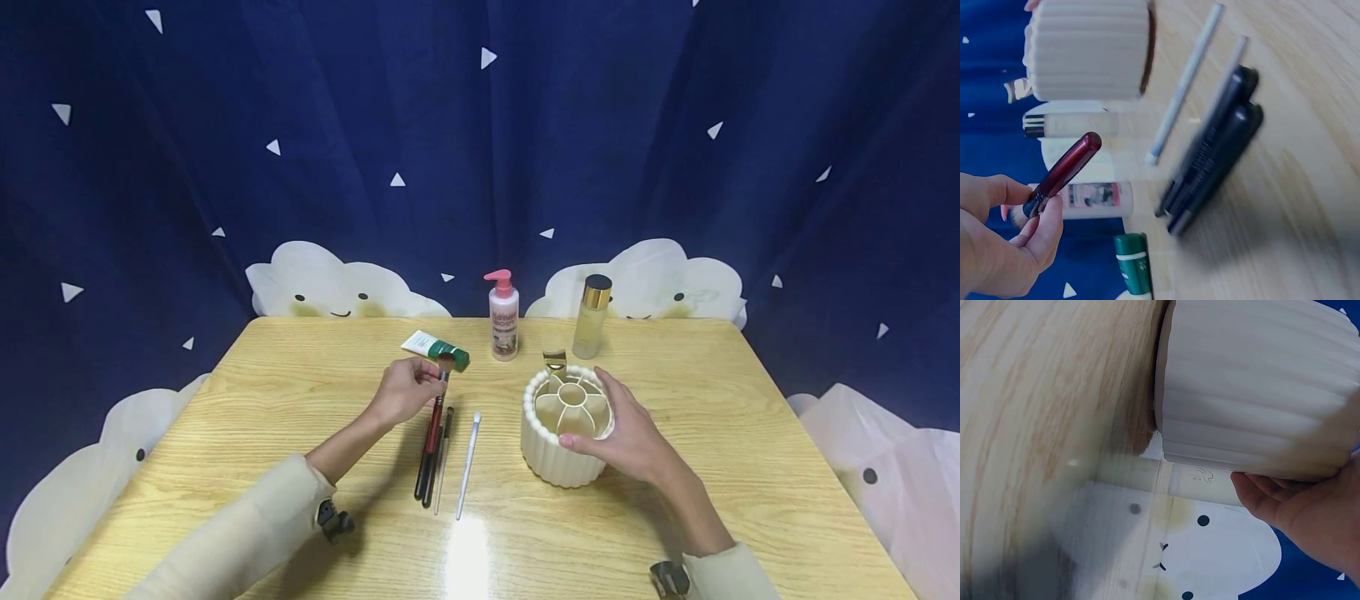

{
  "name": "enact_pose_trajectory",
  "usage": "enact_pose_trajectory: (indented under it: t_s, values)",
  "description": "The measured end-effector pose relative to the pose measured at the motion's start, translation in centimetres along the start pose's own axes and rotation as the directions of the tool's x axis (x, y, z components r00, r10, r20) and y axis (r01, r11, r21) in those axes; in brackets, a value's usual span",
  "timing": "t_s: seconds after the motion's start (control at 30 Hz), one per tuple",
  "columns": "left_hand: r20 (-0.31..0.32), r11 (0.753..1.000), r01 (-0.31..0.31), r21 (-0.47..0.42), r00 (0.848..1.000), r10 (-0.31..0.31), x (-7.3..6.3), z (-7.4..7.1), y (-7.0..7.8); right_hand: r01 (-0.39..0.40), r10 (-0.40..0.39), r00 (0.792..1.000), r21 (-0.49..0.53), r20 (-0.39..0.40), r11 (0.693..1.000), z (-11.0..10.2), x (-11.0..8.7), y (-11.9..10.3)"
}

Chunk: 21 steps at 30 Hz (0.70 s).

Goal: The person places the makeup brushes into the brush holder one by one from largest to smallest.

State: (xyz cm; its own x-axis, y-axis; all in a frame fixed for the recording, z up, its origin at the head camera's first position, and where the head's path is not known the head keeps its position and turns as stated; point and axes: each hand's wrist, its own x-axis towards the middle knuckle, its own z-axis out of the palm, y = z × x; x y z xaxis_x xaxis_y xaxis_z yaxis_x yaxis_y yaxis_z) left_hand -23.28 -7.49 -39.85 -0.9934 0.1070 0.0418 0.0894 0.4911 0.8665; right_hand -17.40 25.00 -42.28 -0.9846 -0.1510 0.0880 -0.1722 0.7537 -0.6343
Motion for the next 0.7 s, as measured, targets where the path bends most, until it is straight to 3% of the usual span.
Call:
enact_pose_trajectory:
  t_s: [0.37, 0.7]
  values:
    - [-0.043, 0.978, -0.118, -0.174, 0.993, 0.112, 0.8, 1.4, 3.5, -0.007, 0.007, 1.0, -0.001, -0.006, 1.0, 0.0, -0.1, 0.0]
    - [-0.09, 0.947, -0.134, -0.292, 0.99, 0.113, 1.2, 2.9, 5.6, -0.012, 0.012, 1.0, 0.013, 0.002, 1.0, 0.0, -0.1, -0.2]
